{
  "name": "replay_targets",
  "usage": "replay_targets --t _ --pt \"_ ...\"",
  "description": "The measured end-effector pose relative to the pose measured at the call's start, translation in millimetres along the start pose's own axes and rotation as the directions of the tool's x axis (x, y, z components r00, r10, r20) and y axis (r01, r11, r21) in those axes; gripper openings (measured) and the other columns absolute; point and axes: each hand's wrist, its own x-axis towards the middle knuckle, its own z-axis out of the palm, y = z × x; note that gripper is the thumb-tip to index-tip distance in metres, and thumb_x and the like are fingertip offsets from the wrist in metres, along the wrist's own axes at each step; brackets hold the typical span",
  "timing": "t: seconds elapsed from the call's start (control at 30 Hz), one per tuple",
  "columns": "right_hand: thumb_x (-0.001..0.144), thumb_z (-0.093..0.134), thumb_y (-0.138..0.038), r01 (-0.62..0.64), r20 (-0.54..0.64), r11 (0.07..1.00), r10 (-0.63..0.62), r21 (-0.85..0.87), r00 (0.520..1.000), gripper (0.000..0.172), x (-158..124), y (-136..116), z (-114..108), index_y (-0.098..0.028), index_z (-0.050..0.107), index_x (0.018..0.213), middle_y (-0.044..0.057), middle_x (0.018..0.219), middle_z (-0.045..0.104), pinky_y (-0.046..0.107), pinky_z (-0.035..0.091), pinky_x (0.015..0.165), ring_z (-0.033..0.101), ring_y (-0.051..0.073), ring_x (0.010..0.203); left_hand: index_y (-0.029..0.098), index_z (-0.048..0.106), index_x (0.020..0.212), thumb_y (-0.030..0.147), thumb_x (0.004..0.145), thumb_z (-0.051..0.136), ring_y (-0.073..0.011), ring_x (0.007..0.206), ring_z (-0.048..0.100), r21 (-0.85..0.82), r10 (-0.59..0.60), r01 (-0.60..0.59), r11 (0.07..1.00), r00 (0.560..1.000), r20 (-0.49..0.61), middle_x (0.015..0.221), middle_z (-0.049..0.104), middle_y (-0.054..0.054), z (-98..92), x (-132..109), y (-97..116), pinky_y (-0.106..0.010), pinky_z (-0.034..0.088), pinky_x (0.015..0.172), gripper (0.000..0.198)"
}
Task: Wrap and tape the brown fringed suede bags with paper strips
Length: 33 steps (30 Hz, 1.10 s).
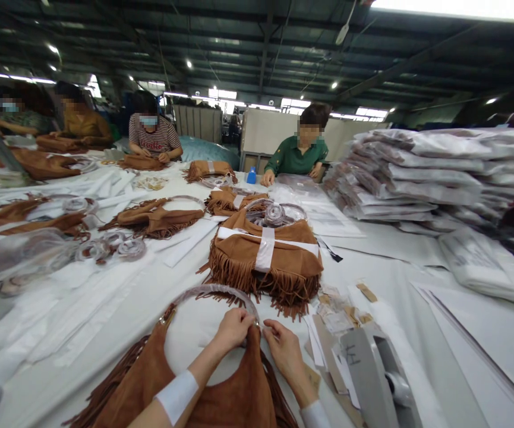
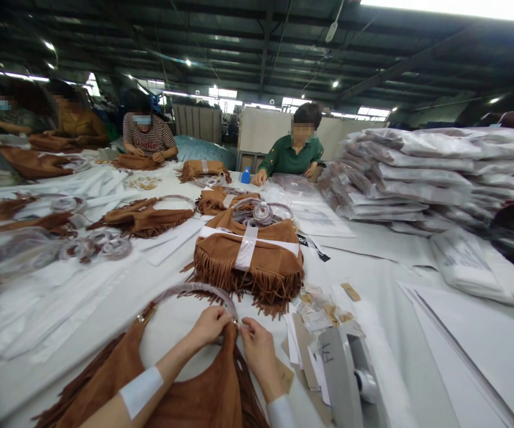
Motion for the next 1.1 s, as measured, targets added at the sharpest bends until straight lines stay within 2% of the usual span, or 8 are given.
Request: replay_targets --t 0.1,0.17,0.23,0.33,0.57,0.87,1.03,1.1 --pt "0.084 0.048 -0.042 0.029 -0.041 0.999 -0.028 0.018 0.999 0.037 -2 -7 -9 -0.016 0.07 0.099 0.011 0.091 0.073 0.034 0.052 0.078 0.067 0.024 0.081 0.02 0.05 0.066 0.051 0.08 0.046 -0.0163 0.072 0.054 -0.098 0.033 -0.04 0.994 0.997 -0.07 0.07 0.056 -0.001 -3.8 -8 6 -0.027 0.041 0.07 0.035" --pt "0.084 0.049 -0.043 0.073 -0.061 0.997 -0.071 0.038 0.996 0.035 -1 -16 -11 -0.017 0.07 0.097 0.009 0.09 0.073 0.032 0.051 0.076 0.067 0.023 0.079 0.02 0.05 0.077 0.058 0.083 0.038 -0.0163 0.078 0.059 -0.209 0.023 -0.033 0.977 0.998 -0.052 0.085 0.062 -0.003 -4.8 -15 14 -0.028 0.044 0.072 0.041" --pt "0.085 0.049 -0.043 0.107 -0.06 0.993 -0.103 0.056 0.993 0.034 3 -25 -10 -0.018 0.069 0.097 0.008 0.088 0.072 0.031 0.051 0.074 0.066 0.021 0.075 0.02 0.049 0.084 0.064 0.082 0.041 -0.0158 0.08 0.062 -0.352 0.0 0.001 0.936 1.0 0.002 0.094 0.062 -0.004 -4.7 -20 22 -0.027 0.045 0.072 0.045" --pt "0.087 0.048 -0.042 0.143 -0.018 0.987 -0.142 0.079 0.99 0.031 9 -32 -5 -0.02 0.068 0.096 0.005 0.083 0.072 0.029 0.05 0.07 0.065 0.019 0.07 0.019 0.048 0.084 0.07 0.074 0.053 -0.0147 0.078 0.063 -0.491 0.014 0.026 0.871 0.997 0.078 0.09 0.06 -0.002 -4.4 -24 30 -0.026 0.044 0.072 0.052" --pt "0.091 0.045 -0.044 0.161 -0.032 0.984 -0.16 0.07 0.987 0.029 12 -31 3 -0.02 0.062 0.09 0.001 0.068 0.065 0.026 0.044 0.058 0.06 0.017 0.059 0.018 0.047 0.082 0.074 0.072 0.055 -0.0137 0.071 0.061 -0.503 0.053 0.002 0.864 0.994 0.094 0.087 0.058 -0.001 -2.9 -19 28 -0.027 0.045 0.07 0.057" --pt "0.091 0.047 -0.045 0.18 -0.059 0.983 -0.177 0.045 0.982 0.028 10 -28 8 -0.02 0.061 0.094 0.001 0.069 0.066 0.025 0.046 0.059 0.063 0.016 0.061 0.019 0.047 0.074 0.059 0.079 0.056 -0.0132 0.071 0.049 -0.426 0.11 -0.073 0.902 0.992 0.062 0.072 0.047 0.003 4.0 -7 15 -0.024 0.042 0.065 0.042" --pt "0.091 0.043 -0.048 0.173 -0.102 0.985 -0.17 0.026 0.98 0.037 9 -28 4 -0.02 0.066 0.091 0.005 0.082 0.071 0.027 0.05 0.068 0.066 0.018 0.071 0.019 0.048 0.078 0.055 0.081 0.054 -0.0131 0.072 0.05 -0.437 0.112 -0.072 0.897 0.991 0.067 0.074 0.051 0.002 5.3 -8 13 -0.025 0.042 0.067 0.037" --pt "0.089 0.044 -0.052 0.132 -0.108 0.99 -0.126 0.048 0.986 0.04 8 -27 -2 -0.02 0.068 0.091 0.006 0.083 0.072 0.029 0.051 0.069 0.066 0.02 0.073 0.019 0.049 0.086 0.051 0.077 0.062 -0.0124 0.069 0.051 -0.461 0.117 -0.066 0.885 0.99 0.082 0.074 0.055 0.002 8.9 -7 10 -0.025 0.042 0.067 0.036"
